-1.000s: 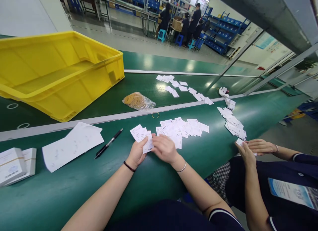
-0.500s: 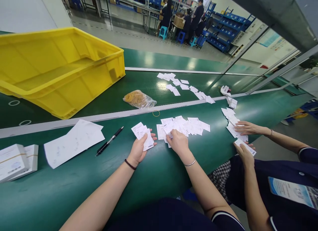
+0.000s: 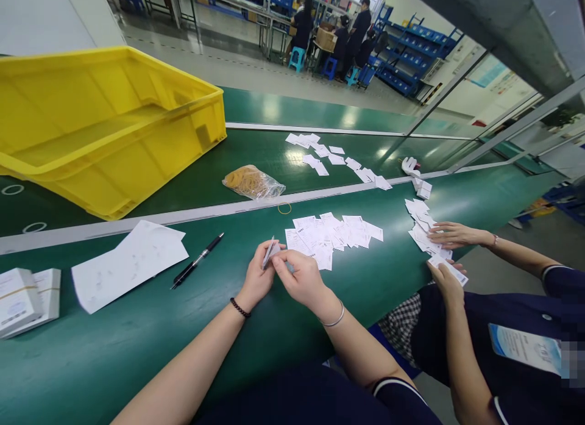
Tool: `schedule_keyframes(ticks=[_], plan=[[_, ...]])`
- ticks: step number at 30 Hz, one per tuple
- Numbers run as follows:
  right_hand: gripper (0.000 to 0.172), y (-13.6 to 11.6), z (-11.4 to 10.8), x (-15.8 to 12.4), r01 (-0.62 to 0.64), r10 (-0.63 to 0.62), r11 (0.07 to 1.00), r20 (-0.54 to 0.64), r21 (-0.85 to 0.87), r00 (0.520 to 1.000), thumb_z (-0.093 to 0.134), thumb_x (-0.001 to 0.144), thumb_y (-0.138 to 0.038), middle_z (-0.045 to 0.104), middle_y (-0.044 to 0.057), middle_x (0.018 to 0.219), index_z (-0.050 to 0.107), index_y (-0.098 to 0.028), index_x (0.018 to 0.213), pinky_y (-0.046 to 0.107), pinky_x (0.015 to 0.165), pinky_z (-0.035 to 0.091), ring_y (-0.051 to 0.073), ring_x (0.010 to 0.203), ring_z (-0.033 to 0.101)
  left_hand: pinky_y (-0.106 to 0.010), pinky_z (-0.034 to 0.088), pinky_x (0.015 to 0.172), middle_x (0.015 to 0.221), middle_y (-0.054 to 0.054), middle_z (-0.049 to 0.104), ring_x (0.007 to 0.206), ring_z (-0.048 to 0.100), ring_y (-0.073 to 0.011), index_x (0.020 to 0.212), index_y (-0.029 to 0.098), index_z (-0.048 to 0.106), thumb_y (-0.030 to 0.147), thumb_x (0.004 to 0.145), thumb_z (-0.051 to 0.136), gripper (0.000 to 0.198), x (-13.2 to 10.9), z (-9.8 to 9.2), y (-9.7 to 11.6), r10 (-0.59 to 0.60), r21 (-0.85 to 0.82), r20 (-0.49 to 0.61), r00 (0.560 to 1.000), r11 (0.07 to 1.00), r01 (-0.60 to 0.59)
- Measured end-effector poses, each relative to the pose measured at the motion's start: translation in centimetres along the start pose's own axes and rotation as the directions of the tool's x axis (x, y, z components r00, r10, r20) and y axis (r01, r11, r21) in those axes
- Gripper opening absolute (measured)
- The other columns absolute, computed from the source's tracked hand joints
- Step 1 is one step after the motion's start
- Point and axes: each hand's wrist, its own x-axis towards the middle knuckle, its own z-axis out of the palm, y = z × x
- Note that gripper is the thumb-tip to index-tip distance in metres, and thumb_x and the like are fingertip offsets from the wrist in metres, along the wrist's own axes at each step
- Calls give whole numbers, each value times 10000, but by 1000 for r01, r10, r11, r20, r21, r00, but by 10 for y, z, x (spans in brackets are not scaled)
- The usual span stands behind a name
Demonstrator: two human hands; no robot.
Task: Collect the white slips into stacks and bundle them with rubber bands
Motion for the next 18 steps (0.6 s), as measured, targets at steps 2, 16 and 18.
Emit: schedule_keyframes(ticks=[2, 16, 18], plan=[[246, 19, -13, 9, -105, 107, 994, 61, -40, 992, 457, 946, -330, 737, 42, 914, 661, -211, 877, 281, 782, 516, 166, 863, 682, -429, 401, 1035, 1106, -85, 681, 1127, 592, -261, 1038, 200, 623, 374, 794, 647, 301, 4, 0, -2, -59, -93, -66, 996, 994, 52], [159, 91, -18, 21, -90, 245, 654, 98, -752, 965, 552, 868, -272, 698, 104, 754, 641, -145, 902, 337, 707, 401, 249, 795, 625, -402, 567, 746, 847, -51, 682, 770, 671, -207, 1029, 156, 585, 311, 716, 736, 381, 9, 3, 13, -330, -500, -28, 944, 822, 272], [184, 89, -21, 20, -65, 158, 658, 53, -750, 986, 489, 890, -207, 680, 93, 693, 623, -166, 771, 336, 689, 400, 230, 745, 624, -370, 569, 684, 827, -48, 679, 724, 670, -199, 1030, 151, 588, 312, 724, 735, 376, 9, 3, 15, -366, -506, 15, 930, 800, 323]])
